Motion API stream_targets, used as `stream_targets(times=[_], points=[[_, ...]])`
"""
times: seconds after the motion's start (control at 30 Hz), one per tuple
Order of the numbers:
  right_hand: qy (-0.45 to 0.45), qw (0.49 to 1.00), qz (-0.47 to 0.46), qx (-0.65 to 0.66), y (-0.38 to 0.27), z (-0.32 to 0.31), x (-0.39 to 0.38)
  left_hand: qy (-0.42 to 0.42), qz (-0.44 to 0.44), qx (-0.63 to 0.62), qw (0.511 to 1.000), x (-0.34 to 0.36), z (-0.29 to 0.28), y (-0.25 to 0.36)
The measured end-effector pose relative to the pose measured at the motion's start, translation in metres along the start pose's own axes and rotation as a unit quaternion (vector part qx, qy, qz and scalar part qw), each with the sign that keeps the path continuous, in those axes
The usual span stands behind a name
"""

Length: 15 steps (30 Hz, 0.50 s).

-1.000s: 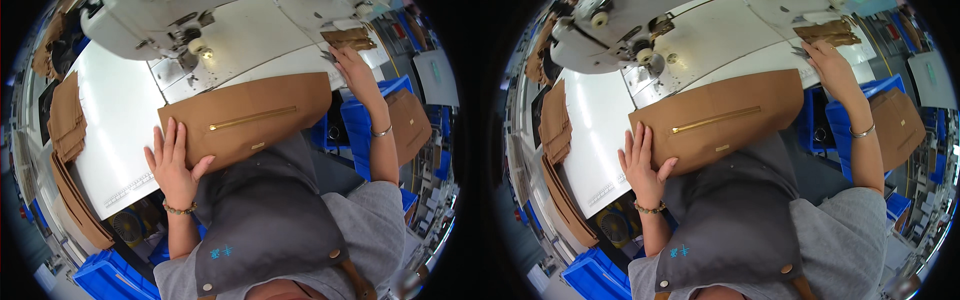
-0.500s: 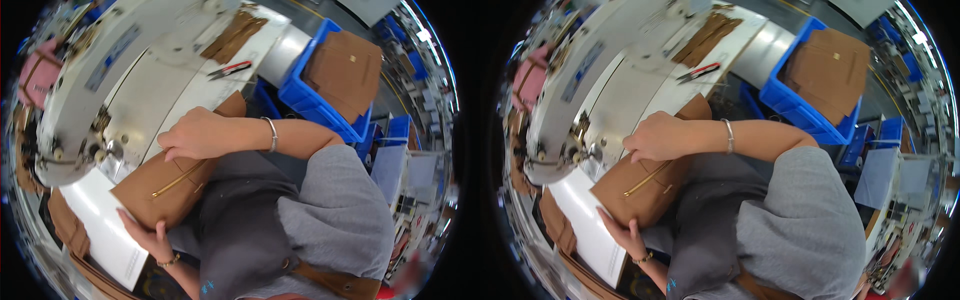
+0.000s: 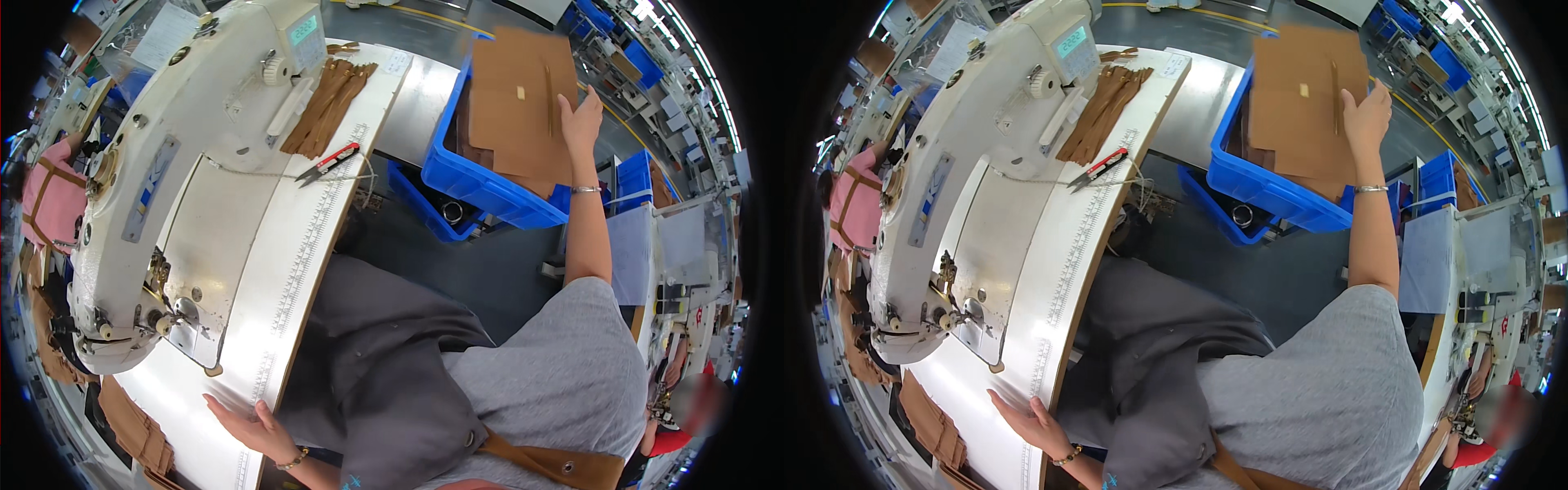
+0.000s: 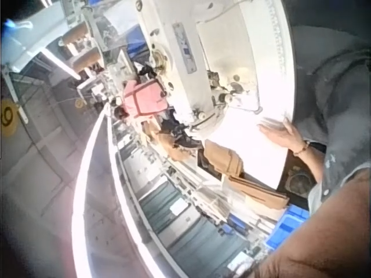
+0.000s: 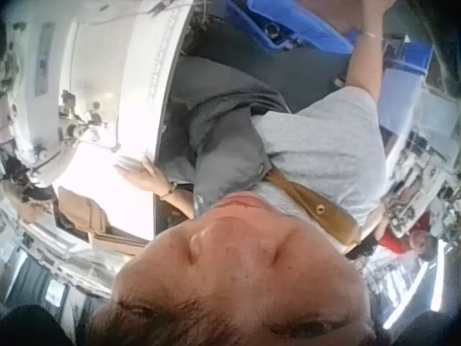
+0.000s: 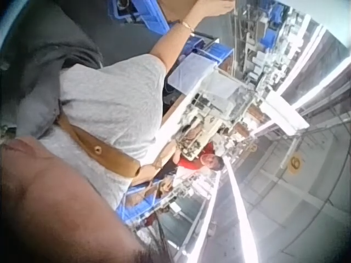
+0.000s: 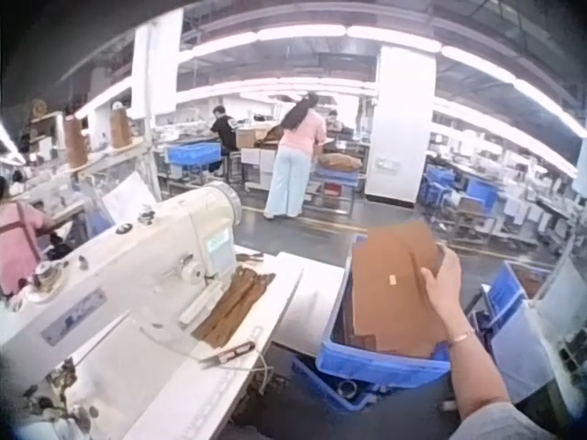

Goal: Sewing a zipper and leather panels using an industrial sewing machine.

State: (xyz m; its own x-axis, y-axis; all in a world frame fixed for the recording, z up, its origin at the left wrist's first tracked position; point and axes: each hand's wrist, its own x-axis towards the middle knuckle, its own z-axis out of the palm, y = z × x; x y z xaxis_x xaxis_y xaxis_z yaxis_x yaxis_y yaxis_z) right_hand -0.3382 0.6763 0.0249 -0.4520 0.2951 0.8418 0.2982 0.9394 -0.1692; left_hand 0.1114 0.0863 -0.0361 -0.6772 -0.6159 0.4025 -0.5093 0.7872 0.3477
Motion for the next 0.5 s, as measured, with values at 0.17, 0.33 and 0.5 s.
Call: stream_targets(times=[0.17, 0.33, 0.5], points=[[-0.247, 0.896, -0.224, 0.293, -0.103, 0.007, -0.041, -0.013, 0.024, 0.025, 0.999, -0.001, -0.003, -0.001], [-0.202, 0.794, -0.449, 0.356, -0.256, 0.025, -0.061, -0.015, 0.004, 0.017, 1.000, -0.001, -0.004, 0.003], [-0.232, 0.787, -0.505, 0.268, -0.321, 0.033, -0.054, -0.013, 0.000, 0.027, 1.000, 0.000, -0.006, 0.009]])
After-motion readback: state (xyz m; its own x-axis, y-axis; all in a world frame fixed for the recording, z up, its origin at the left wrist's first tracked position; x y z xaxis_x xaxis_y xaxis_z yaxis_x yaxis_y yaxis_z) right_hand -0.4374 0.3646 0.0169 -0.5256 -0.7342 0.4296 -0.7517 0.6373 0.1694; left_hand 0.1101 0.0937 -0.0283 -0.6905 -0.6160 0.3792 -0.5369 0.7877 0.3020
